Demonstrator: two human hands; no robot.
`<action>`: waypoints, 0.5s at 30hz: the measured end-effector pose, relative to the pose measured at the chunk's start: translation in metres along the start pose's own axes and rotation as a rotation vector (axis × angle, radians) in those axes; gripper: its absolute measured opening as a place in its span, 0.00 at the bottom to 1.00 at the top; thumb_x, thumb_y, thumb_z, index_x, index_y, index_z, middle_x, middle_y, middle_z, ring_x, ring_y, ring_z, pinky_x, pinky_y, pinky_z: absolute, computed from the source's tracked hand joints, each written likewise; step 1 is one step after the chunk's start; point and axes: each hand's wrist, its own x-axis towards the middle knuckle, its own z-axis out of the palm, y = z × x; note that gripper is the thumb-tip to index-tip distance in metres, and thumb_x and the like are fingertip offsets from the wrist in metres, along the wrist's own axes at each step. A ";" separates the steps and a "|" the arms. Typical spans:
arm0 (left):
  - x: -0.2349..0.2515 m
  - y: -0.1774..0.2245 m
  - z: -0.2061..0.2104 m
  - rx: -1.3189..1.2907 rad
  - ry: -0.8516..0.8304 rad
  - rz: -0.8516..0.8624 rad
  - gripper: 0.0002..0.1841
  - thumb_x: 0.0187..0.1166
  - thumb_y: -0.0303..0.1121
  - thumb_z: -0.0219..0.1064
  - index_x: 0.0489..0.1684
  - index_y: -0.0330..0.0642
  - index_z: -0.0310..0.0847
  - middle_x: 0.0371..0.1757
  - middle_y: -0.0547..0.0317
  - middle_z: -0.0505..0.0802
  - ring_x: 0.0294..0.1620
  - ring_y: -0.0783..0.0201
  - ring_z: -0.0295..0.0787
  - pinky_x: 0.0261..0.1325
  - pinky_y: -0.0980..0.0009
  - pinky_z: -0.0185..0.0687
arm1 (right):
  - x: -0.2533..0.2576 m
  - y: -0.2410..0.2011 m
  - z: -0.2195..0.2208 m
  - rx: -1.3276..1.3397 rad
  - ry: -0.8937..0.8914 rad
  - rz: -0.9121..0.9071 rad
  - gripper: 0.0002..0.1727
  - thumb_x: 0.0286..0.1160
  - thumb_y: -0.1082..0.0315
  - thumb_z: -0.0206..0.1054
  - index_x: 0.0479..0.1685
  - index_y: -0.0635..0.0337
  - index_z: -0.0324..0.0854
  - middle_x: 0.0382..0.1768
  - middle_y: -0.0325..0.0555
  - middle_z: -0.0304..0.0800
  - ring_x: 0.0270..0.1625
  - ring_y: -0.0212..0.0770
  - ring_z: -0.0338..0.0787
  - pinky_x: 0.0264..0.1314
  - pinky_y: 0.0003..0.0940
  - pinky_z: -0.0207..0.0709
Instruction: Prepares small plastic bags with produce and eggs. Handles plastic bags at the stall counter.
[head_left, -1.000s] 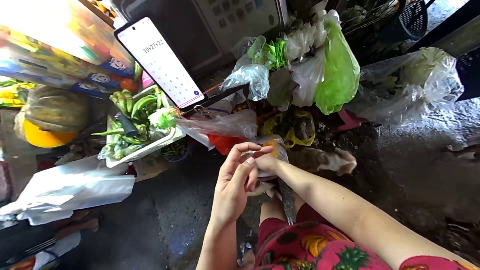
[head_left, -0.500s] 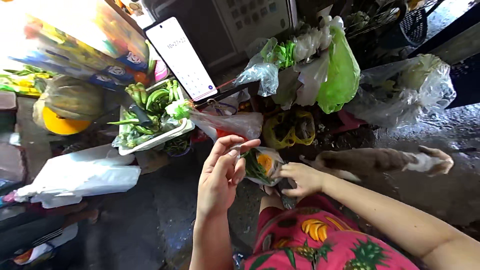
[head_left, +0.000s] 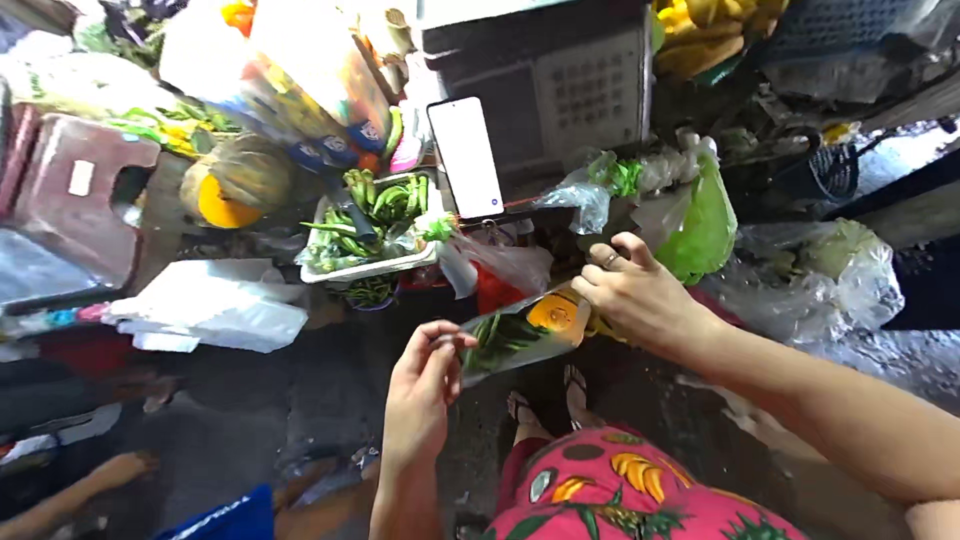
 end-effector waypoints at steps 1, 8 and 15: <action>-0.015 0.009 -0.004 -0.006 -0.005 0.083 0.11 0.84 0.29 0.54 0.55 0.45 0.82 0.42 0.65 0.95 0.18 0.84 0.74 0.18 0.87 0.66 | 0.019 0.004 -0.005 0.023 0.056 -0.066 0.10 0.71 0.82 0.67 0.36 0.56 0.88 0.30 0.44 0.89 0.52 0.50 0.89 0.74 0.53 0.68; -0.054 0.064 -0.039 -0.037 -0.085 0.436 0.13 0.86 0.42 0.63 0.61 0.52 0.85 0.55 0.63 0.95 0.44 0.71 0.93 0.49 0.77 0.89 | 0.173 0.024 0.011 0.322 0.151 -0.523 0.09 0.79 0.73 0.65 0.40 0.54 0.93 0.57 0.46 0.94 0.59 0.53 0.90 0.59 0.52 0.81; -0.040 0.047 -0.050 -0.069 0.102 0.525 0.11 0.83 0.43 0.67 0.56 0.55 0.88 0.71 0.57 0.89 0.71 0.56 0.86 0.74 0.61 0.83 | 0.243 0.001 0.017 0.041 0.132 -0.437 0.08 0.71 0.80 0.66 0.32 0.63 0.91 0.55 0.57 0.92 0.62 0.60 0.87 0.61 0.57 0.77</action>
